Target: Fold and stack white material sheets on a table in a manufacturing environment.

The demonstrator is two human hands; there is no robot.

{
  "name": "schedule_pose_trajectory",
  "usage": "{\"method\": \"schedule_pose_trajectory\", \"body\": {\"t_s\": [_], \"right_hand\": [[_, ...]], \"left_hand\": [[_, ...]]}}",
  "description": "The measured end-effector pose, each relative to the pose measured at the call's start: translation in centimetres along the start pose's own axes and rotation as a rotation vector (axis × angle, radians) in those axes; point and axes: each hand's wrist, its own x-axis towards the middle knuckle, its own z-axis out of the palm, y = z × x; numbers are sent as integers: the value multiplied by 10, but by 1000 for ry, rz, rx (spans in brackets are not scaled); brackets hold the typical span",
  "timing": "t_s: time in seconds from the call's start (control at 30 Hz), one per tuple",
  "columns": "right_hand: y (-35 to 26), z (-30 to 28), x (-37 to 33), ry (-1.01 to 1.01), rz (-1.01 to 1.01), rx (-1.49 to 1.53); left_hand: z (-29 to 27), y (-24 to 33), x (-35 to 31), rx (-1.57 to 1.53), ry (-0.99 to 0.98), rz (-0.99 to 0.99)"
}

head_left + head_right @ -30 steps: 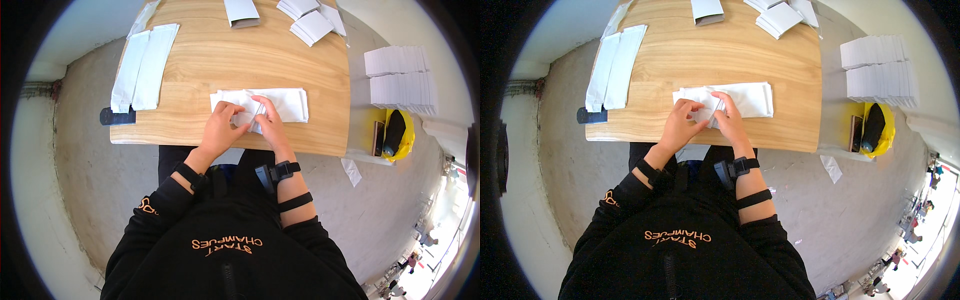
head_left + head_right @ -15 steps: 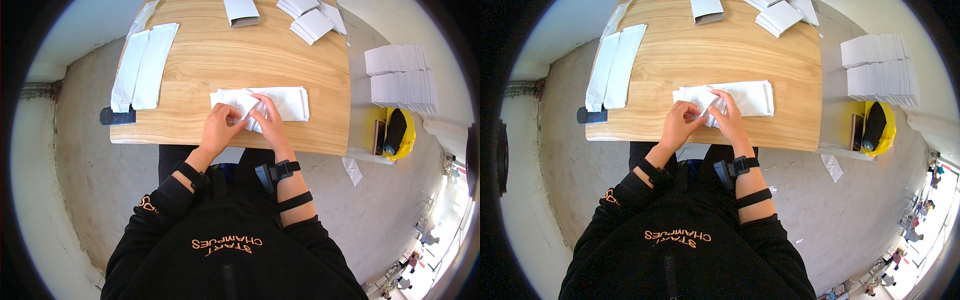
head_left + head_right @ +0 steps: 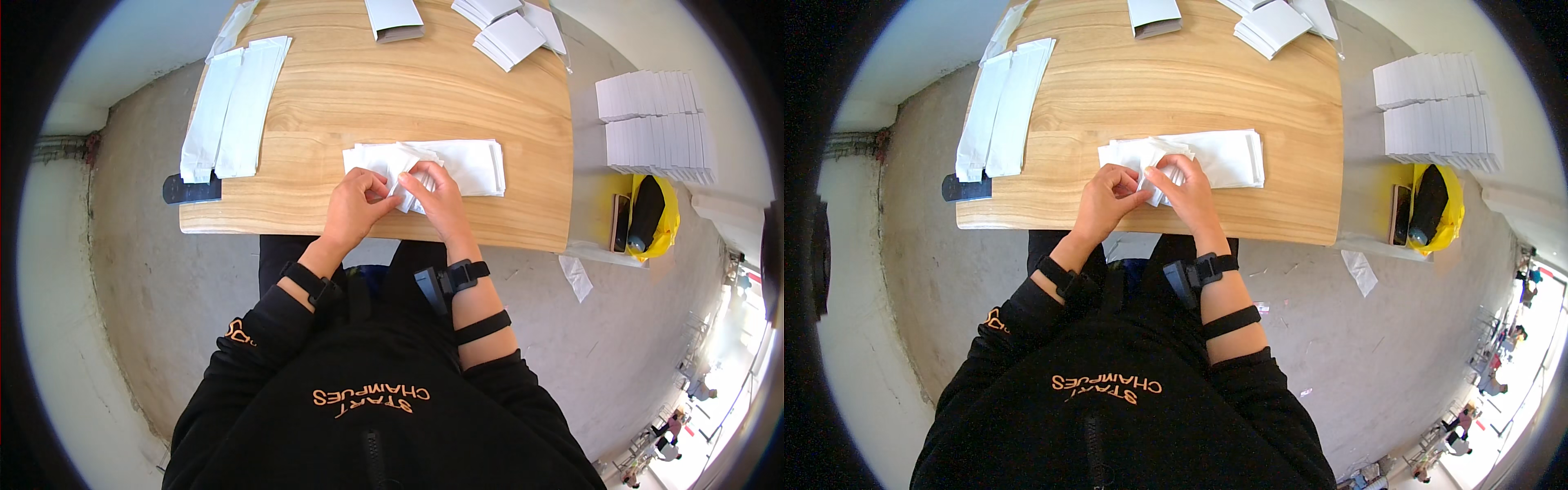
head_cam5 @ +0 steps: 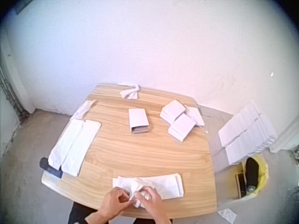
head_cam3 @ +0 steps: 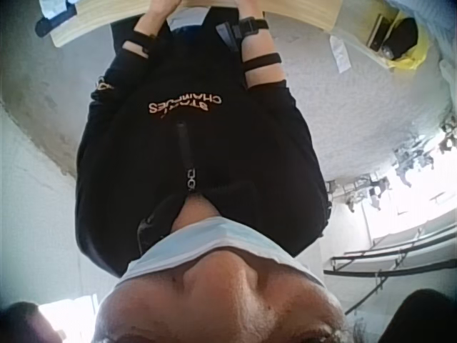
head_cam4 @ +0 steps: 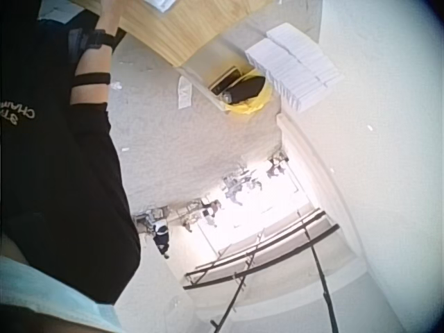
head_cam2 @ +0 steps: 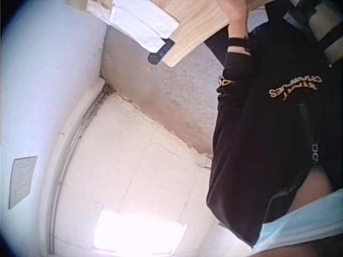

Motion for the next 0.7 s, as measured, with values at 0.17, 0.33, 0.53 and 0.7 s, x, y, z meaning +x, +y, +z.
{"method": "schedule_pose_trajectory", "body": {"t_s": [0.17, 0.33, 0.53, 0.7], "right_hand": [[6, 1, 2, 31, -38, -75], [9, 1, 2, 36, -32, -72], [12, 1, 2, 44, -69, -93], [13, 0, 2, 45, -56, -65]], "left_hand": [[0, -2, 1, 41, -1, 32], [0, 1, 1, 8, 9, -58], [-4, -11, 1, 28, -12, 24], [-13, -9, 1, -72, -48, -64]]}}
